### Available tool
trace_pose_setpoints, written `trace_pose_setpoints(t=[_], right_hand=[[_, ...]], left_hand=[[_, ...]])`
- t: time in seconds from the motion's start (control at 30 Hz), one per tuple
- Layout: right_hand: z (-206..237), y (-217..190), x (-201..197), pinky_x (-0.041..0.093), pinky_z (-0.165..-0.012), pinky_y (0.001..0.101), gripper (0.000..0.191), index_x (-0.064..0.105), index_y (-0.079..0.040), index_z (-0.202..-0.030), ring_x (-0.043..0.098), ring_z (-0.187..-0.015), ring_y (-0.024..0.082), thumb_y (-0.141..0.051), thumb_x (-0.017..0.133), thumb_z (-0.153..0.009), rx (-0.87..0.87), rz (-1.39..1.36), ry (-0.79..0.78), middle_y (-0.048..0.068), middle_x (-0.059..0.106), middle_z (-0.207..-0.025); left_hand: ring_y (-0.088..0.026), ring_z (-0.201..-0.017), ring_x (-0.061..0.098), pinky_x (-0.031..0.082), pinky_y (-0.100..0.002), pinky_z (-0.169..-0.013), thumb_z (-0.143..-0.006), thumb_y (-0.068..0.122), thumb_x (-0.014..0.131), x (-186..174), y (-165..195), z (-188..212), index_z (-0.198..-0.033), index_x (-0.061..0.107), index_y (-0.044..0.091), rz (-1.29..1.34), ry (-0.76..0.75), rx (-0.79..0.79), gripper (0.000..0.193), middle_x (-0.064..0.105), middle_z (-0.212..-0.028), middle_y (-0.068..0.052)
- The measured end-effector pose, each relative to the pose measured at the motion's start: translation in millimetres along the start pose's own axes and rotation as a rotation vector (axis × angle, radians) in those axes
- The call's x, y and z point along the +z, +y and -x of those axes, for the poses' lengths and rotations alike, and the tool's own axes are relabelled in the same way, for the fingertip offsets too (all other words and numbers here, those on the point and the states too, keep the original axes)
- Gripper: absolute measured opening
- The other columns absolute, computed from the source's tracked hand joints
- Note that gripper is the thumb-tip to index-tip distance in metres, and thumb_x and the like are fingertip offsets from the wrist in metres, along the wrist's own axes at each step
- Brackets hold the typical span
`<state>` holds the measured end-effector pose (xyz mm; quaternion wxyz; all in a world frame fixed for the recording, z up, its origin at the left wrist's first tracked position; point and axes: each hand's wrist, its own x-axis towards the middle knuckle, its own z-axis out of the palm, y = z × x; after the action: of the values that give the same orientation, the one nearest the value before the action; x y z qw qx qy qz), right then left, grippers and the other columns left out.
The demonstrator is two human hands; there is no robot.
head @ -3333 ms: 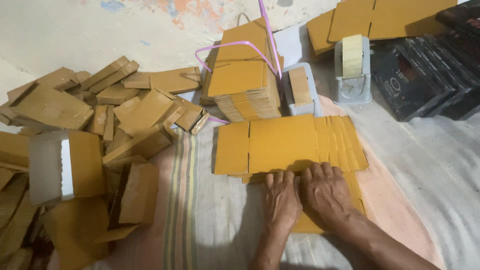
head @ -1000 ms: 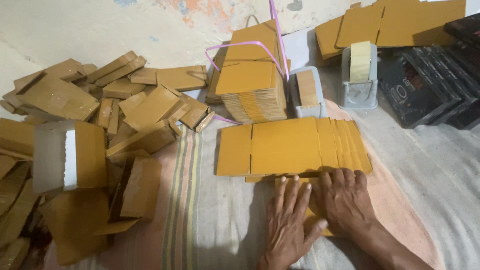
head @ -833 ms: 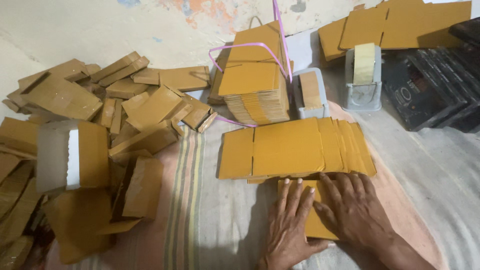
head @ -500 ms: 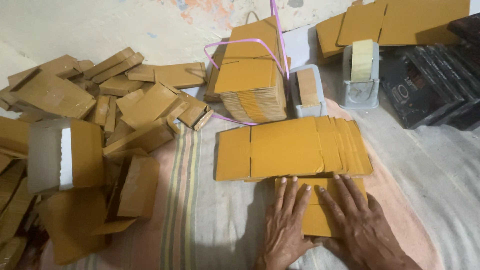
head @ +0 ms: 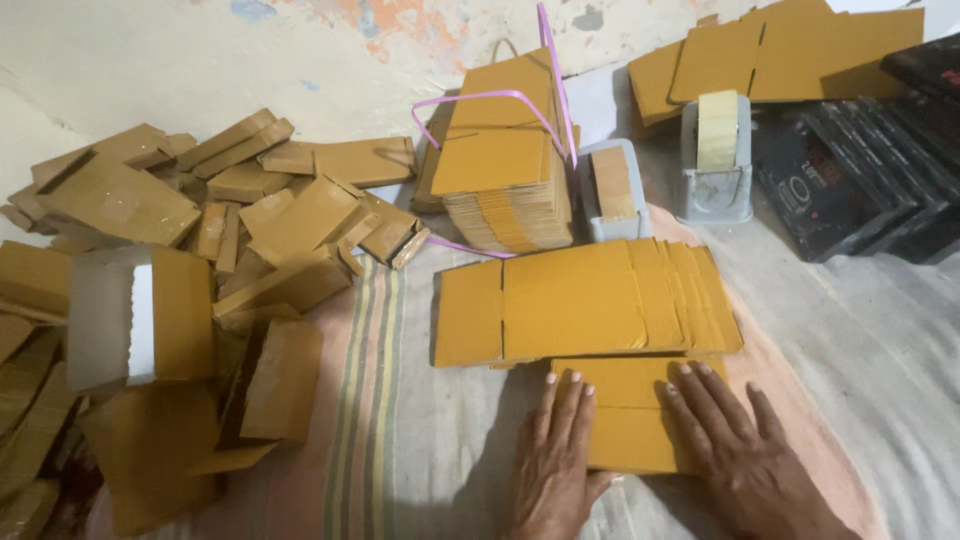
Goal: The person folds flat cardboard sheets into small rectangular boxes by hand, pressing the flaps to form the sides and stacking the finished boxes. The person handles each box individually and places completed units into a growing stack.
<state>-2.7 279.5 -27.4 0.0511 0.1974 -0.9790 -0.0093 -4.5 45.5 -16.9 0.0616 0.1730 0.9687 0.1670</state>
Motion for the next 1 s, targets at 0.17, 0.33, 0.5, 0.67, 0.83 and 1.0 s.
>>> trace_pose_setpoints(t=[0.17, 0.33, 0.5, 0.67, 0.83, 1.0], right_hand=[[-15.5, -18.6, -23.2, 0.033, -0.110, 0.0508, 0.080, 0.005, -0.014, -0.164, 0.006, -0.158, 0.035, -0.044, 0.040, -0.098, 0.012, 0.029, -0.356, 0.016, 0.001, -0.173], [-8.9, -14.7, -26.2, 0.037, -0.110, 0.0528, 0.088, 0.019, -0.014, -0.161, 0.012, -0.159, 0.032, -0.049, 0.050, -0.087, -0.034, -0.013, -0.193, 0.013, 0.014, -0.172], [0.0, -7.9, -4.0, 0.030, -0.116, 0.0504, 0.081, 0.027, -0.015, -0.159, 0.022, -0.158, 0.027, -0.069, 0.036, -0.099, -0.169, -0.026, 0.532, 0.007, 0.029, -0.168], [-4.7, -22.4, 11.5, 0.016, -0.125, 0.0571, 0.087, 0.027, -0.018, -0.163, 0.019, -0.158, 0.028, -0.075, 0.030, -0.097, -0.085, 0.055, 0.642, 0.009, 0.026, -0.167], [-0.8, -19.0, 11.0, 0.017, -0.121, 0.0555, 0.085, 0.027, -0.023, -0.163, 0.020, -0.158, 0.028, -0.070, 0.033, -0.094, -0.111, 0.009, 0.594, 0.008, 0.026, -0.168], [7.5, -2.7, 14.2, 0.018, -0.117, 0.0612, 0.086, 0.026, -0.028, -0.163, 0.015, -0.158, 0.032, -0.053, 0.048, -0.084, -0.024, -0.163, 0.012, 0.007, 0.018, -0.174]], left_hand=[[-0.032, -0.159, -0.010, 0.008, -0.072, -0.118, -0.077, 0.033, 0.088, -3.7, 25.9, -12.5, -0.167, 0.013, 0.014, 0.022, -0.119, -0.030, 0.118, -0.003, -0.176, -0.006], [-0.032, -0.159, -0.007, 0.010, -0.074, -0.116, -0.080, 0.033, 0.087, -9.9, 23.8, -8.4, -0.165, 0.019, 0.015, 0.055, -0.121, -0.004, 0.110, 0.002, -0.176, -0.005], [-0.032, -0.160, -0.002, 0.012, -0.071, -0.120, -0.094, 0.046, 0.069, -10.2, 8.5, -0.7, -0.163, 0.024, 0.010, 0.090, -0.099, 0.067, 0.090, 0.009, -0.175, -0.009], [-0.037, -0.156, 0.004, 0.008, -0.074, -0.120, -0.095, 0.054, 0.061, -0.1, 14.7, -6.1, -0.159, 0.030, 0.006, -0.128, 0.245, 0.153, 0.086, 0.018, -0.169, -0.017], [-0.037, -0.156, -0.001, 0.007, -0.065, -0.119, -0.090, 0.053, 0.067, 4.6, 8.3, -2.4, -0.158, 0.032, 0.010, 0.091, -0.017, 0.075, 0.087, 0.014, -0.169, -0.016], [-0.033, -0.160, 0.009, 0.019, -0.051, -0.126, -0.085, 0.040, 0.076, 11.8, -6.0, 4.2, -0.159, 0.039, 0.010, 0.051, 0.121, 0.163, 0.089, 0.023, -0.173, -0.012]])
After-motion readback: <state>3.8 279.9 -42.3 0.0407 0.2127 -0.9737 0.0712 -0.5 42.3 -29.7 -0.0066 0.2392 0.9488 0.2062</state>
